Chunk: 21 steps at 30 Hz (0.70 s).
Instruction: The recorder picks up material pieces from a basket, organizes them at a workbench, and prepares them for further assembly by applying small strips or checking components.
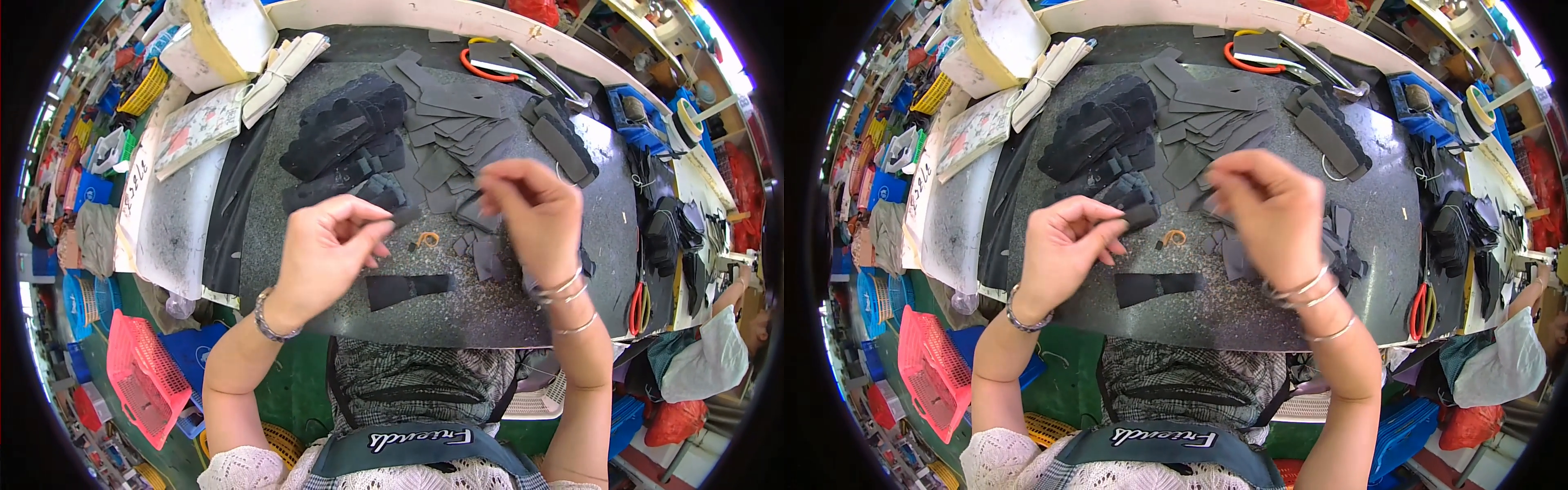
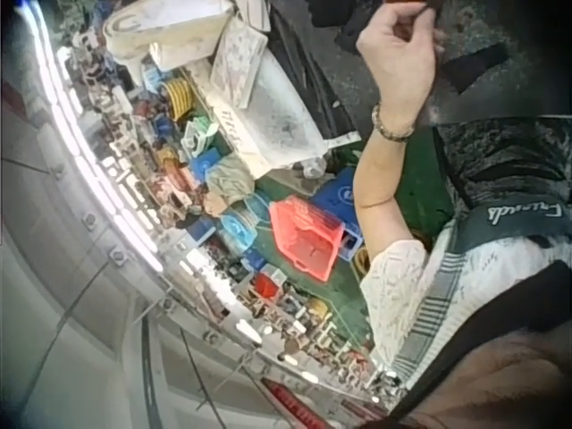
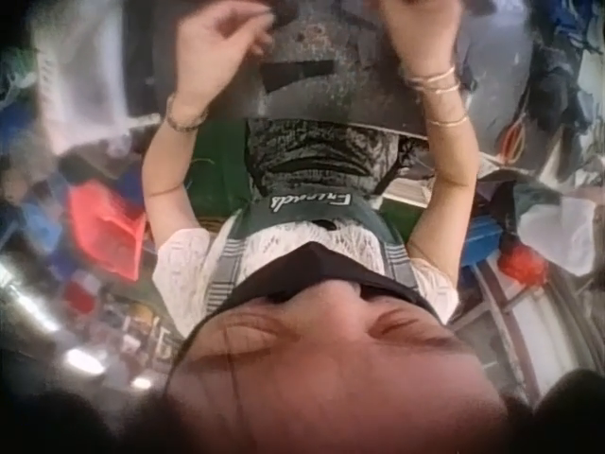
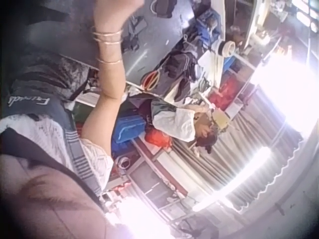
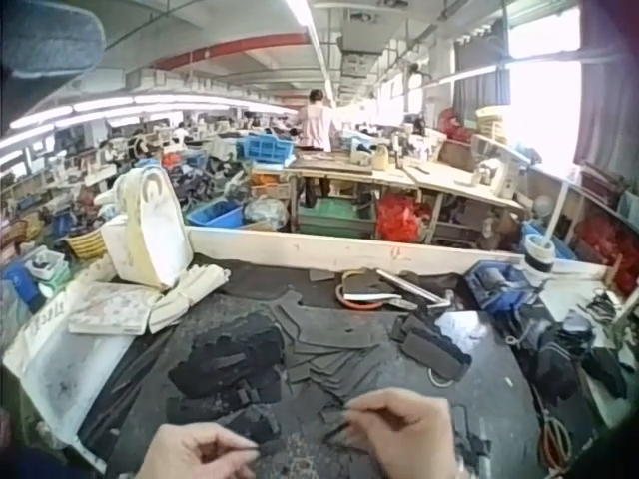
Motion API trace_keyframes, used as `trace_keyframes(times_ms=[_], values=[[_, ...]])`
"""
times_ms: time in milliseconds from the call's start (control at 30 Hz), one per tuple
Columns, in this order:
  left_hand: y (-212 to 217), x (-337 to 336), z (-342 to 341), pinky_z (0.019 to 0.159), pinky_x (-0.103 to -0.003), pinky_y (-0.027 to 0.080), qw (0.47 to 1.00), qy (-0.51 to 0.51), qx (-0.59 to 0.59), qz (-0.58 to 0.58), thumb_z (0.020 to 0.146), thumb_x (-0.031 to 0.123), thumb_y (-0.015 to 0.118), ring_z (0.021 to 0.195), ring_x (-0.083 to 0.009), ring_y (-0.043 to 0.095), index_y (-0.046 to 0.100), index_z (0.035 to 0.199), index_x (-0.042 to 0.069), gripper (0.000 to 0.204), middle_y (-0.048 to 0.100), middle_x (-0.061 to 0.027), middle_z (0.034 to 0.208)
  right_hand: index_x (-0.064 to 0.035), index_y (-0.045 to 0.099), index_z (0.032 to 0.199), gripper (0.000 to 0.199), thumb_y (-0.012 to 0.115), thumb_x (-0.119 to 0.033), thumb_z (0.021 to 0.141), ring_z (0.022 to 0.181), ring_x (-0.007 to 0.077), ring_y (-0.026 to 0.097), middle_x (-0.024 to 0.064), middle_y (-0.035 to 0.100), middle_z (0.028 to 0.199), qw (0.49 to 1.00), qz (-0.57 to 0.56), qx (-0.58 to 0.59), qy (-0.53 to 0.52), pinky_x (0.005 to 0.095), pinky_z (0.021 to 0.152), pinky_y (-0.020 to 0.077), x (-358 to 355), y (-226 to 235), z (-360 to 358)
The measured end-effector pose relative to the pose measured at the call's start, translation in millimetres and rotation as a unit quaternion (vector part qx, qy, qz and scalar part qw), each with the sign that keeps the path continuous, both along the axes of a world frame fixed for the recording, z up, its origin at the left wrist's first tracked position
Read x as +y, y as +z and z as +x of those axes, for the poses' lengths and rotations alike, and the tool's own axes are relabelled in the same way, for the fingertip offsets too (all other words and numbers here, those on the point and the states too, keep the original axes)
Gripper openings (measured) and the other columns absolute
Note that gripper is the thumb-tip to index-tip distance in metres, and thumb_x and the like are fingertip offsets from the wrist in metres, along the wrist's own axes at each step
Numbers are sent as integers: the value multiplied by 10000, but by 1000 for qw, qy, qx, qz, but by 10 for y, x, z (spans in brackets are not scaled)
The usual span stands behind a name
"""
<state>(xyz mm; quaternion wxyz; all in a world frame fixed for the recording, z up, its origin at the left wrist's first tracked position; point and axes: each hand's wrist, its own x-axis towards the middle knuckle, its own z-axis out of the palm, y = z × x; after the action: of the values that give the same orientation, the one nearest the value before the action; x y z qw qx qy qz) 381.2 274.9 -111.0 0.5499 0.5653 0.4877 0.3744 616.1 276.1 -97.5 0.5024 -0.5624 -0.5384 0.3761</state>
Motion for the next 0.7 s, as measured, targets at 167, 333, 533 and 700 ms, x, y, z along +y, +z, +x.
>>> trace_keyframes(times_ms=[167, 333, 533, 700], values=[[-82, -209, -91, 647, -285, 540, 905, 26, 135, 403, 771, 22, 796, 783, -162, 675, 769, 910, 110, 167, 685, -52, 898, 2, 586, 1290, 385, 662, -73, 920, 1067, 300, 655, 212, 650, 1184, 936, 174, -292, 89, 379, 896, 526, -104, -43, 46], [-145, -542, -158, 783, -363, 360, 844, -86, 101, 520, 619, 207, 848, 976, -223, 435, 793, 897, 317, 304, 605, 39, 1068, -12, 601, 1276, 313, 592, -182, 1013, 737, 54, 577, 31, 688, 979, 840, -302, 224, 392, 233, 702, 518, -498, -36, -206], [-223, -703, -372, 800, -404, 345, 855, -103, 189, 472, 644, 254, 852, 1014, -250, 395, 801, 924, 337, 297, 571, 6, 1139, 32, 677, 1002, 104, 694, 1, 904, 752, 88, 679, 46, 698, 886, 874, -325, 148, 330, 223, 678, 559, -624, 60, -172], [-524, -886, -457, 910, -444, 323, 810, -102, 358, 454, 649, 293, 850, 1060, -236, 425, 757, 1058, 253, 422, 600, 36, 1171, 43, 587, 966, 69, 641, 30, 925, 870, 107, 685, 54, 681, 904, 918, -277, 228, 168, 226, 756, 581, -601, -94, -246]])
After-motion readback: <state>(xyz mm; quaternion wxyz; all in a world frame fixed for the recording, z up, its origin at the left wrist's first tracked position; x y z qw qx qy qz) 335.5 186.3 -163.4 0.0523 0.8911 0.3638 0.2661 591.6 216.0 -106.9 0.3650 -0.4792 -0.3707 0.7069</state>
